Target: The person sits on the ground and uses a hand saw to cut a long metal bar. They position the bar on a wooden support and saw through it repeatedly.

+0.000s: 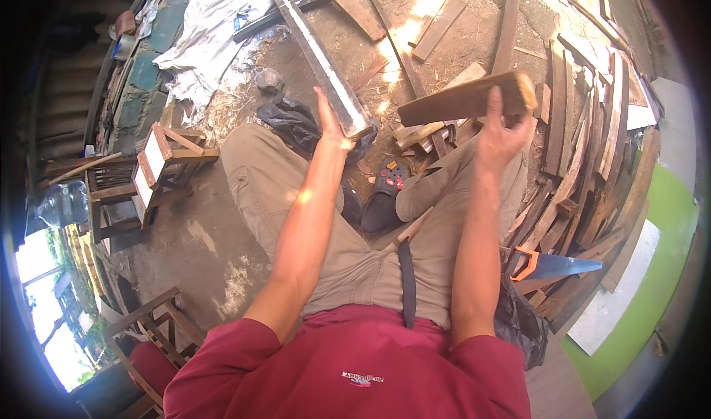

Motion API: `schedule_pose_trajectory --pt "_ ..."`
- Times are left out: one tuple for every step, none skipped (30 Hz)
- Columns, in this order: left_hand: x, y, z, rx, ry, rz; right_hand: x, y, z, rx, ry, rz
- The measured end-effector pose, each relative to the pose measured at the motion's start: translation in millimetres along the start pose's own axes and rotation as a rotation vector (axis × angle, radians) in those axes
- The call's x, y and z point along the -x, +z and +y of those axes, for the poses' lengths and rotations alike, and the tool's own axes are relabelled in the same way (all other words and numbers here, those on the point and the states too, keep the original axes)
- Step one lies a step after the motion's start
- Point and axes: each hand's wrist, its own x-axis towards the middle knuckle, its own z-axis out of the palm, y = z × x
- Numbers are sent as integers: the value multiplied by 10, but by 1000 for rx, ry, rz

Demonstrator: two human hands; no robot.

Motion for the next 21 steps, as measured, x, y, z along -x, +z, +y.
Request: schedule_pose_trajectory --pt "1 51 -33 57 -14 -46 -155 -153 -24 -22 -71 98" --pt "32 71 -56 115 -24 -85 -312 -329 -14 -108 16 150" --pt "72 129 -102 174 -38 -132 -497 -515 65 -155 36 257" --pt "234 339 -130 177 -78 -113 -675 -734 154 -223 116 333" --pt "327 425 -137 217 -103 -87 -836 -924 240 -294 235 382" --pt "391 505 -148 257 -128 -62 -984 -1090 319 -270 353 479" --pt "443 555 -171 297 -154 -38 -1093 -1206 456 -233 388 581" --pt "498 578 -184 341 -201 -34 -1165 -1320 639 -224 433 619" --pt "534 607 -201 327 -174 -48 -1239 -1435 865 -218 477 655" --pt "561 657 -249 313 -154 -67 -1333 -1617 1105 -317 531 708" --pt "574 731 -332 300 -147 -90 -1441 -1906 1364 -413 576 769" --pt "553 851 -450 290 -142 -100 -1586 -2384 1639 -436 630 788" --pt "571 870 -475 278 -130 -80 -1541 -2394 1672 -396 689 767" --pt "590 904 -514 266 -124 -67 -1504 -2437 1682 -356 741 750" --pt "604 956 -564 255 -124 -59 -1483 -2508 1671 -320 786 736" --pt "613 983 -630 266 -134 -70 -1385 -2493 1517 -344 770 551" --pt "629 886 -594 274 -109 -51 -1129 -1999 1131 -312 693 467" --pt "649 903 -617 286 -114 -61 -964 -1779 817 -377 599 317" --pt "681 882 -632 295 -116 -64 -698 -1438 411 -418 534 161" --pt "714 900 -662 298 -120 -39 -436 -1211 84 -392 486 -50" --pt "742 928 -693 301 -125 -17 -158 -993 -201 -369 498 -193"
